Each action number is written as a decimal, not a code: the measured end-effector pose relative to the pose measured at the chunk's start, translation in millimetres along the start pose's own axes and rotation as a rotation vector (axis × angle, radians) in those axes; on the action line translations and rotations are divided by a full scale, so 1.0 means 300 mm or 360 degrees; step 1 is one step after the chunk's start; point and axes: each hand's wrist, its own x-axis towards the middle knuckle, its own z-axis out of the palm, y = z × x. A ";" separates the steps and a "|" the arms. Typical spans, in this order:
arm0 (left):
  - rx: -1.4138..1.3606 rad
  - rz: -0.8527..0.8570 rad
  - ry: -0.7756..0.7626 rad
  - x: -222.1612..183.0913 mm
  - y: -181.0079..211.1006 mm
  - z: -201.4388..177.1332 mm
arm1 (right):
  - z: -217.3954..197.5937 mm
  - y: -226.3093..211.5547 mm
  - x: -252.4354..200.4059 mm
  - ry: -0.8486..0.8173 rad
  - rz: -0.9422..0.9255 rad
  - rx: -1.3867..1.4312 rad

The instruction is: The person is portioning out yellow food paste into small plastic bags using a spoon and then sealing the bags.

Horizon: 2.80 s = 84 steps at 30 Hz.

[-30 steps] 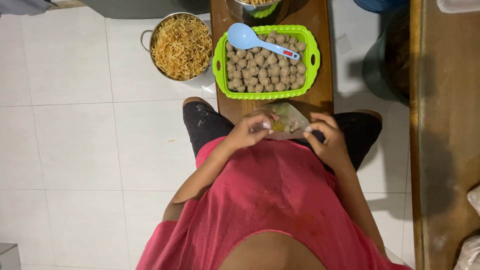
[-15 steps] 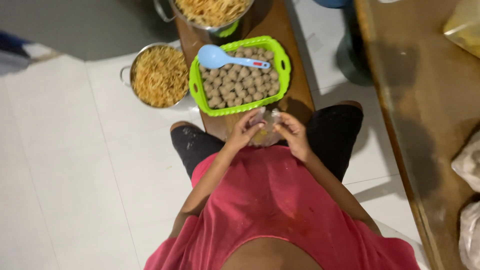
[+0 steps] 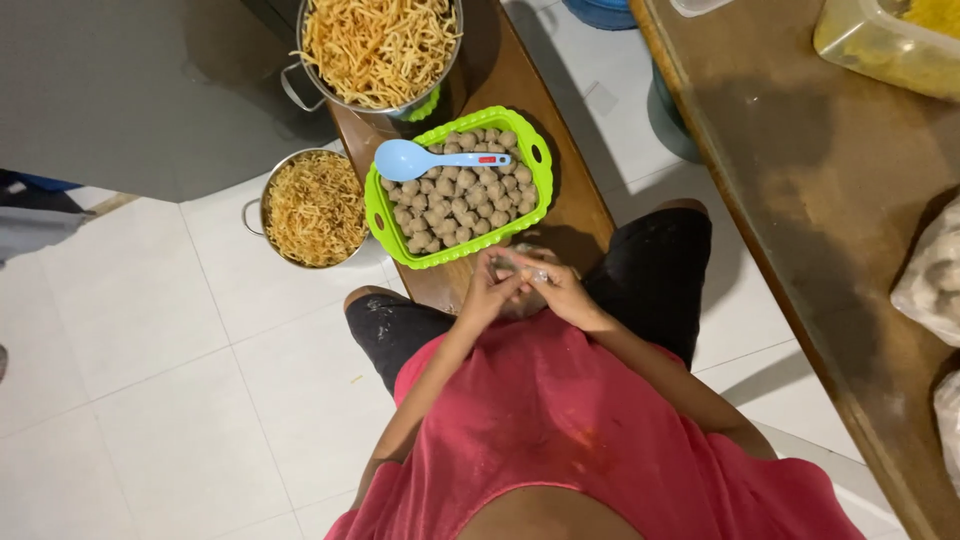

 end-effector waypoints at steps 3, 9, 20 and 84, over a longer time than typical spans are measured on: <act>-0.0153 0.0047 0.0097 -0.014 0.034 0.018 | 0.006 -0.038 -0.011 0.0003 0.0028 0.0056; -0.0343 0.0018 0.0179 -0.032 0.063 0.057 | -0.004 -0.010 -0.014 0.0008 0.0043 0.0006; 0.0468 0.0467 0.0291 -0.072 0.092 0.066 | 0.011 0.122 0.032 0.0276 0.0145 -0.0040; 0.2209 0.0342 -0.0413 -0.054 0.136 -0.059 | -0.059 0.108 0.053 -0.0677 -0.0223 -0.1512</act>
